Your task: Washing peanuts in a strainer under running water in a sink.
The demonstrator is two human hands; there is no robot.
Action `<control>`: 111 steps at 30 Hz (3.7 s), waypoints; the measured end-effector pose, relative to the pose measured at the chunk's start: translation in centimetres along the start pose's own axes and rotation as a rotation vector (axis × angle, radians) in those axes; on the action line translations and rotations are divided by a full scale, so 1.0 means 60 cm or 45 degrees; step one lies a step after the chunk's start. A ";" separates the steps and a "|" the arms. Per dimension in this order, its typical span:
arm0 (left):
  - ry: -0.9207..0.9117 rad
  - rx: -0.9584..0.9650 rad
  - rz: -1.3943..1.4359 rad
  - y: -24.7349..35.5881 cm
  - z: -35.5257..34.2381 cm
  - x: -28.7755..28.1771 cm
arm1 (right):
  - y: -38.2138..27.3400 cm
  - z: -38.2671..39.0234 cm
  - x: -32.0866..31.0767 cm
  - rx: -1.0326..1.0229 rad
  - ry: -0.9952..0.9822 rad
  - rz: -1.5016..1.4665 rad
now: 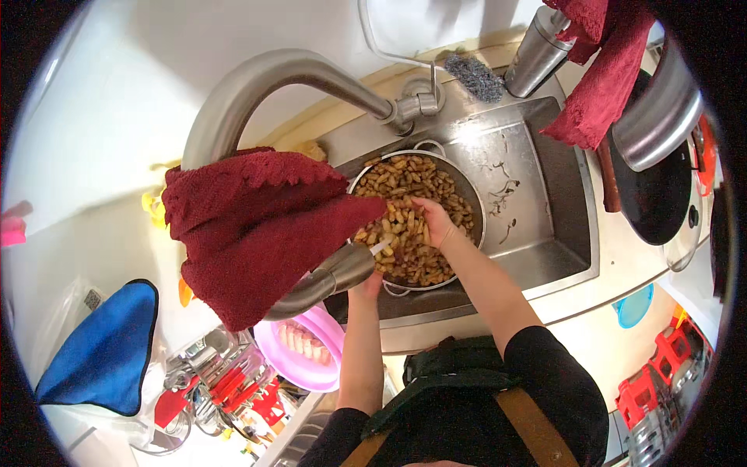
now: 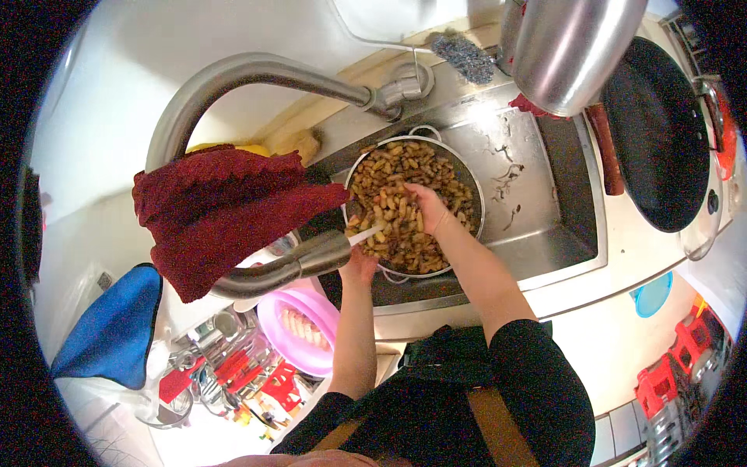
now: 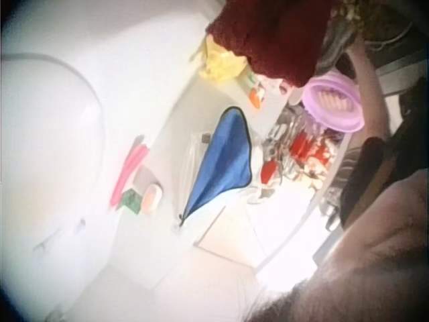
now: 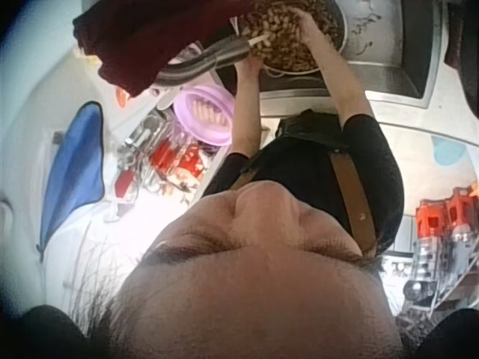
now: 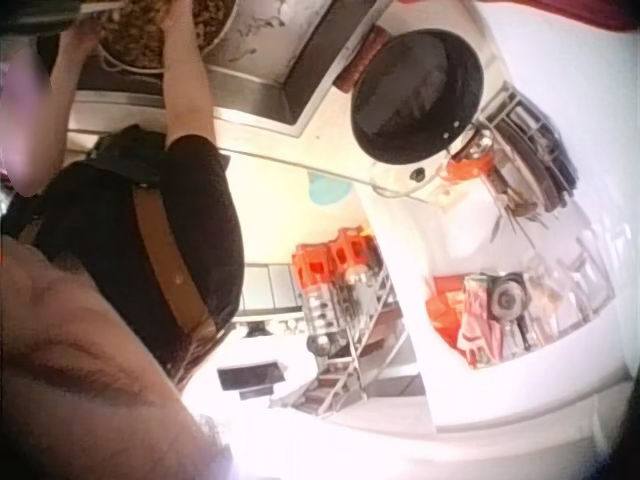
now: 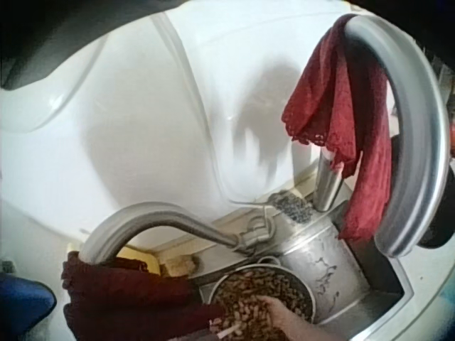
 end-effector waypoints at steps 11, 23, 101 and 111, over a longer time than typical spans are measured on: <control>0.130 0.355 -0.232 0.011 0.009 0.011 | 0.087 -0.024 0.006 -0.006 0.155 -0.052; -0.083 -0.021 0.158 -0.040 -0.060 0.032 | 0.043 0.031 0.093 -0.894 0.509 2.011; 0.184 -0.494 -1.249 -0.067 -0.196 -0.179 | -0.107 -0.082 -0.122 0.492 0.498 1.637; -0.004 -0.333 -0.036 -0.035 -0.085 -0.024 | -0.059 -0.020 -0.038 0.185 0.116 0.523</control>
Point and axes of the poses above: each hand's wrist, its own z-axis away from the middle knuckle, its own x-axis out of the palm, y = z × x, the point moved 6 cm from there along -z, towards the middle knuckle, and after that the axes turned 8 degrees about -x, right-handed, at the moved point
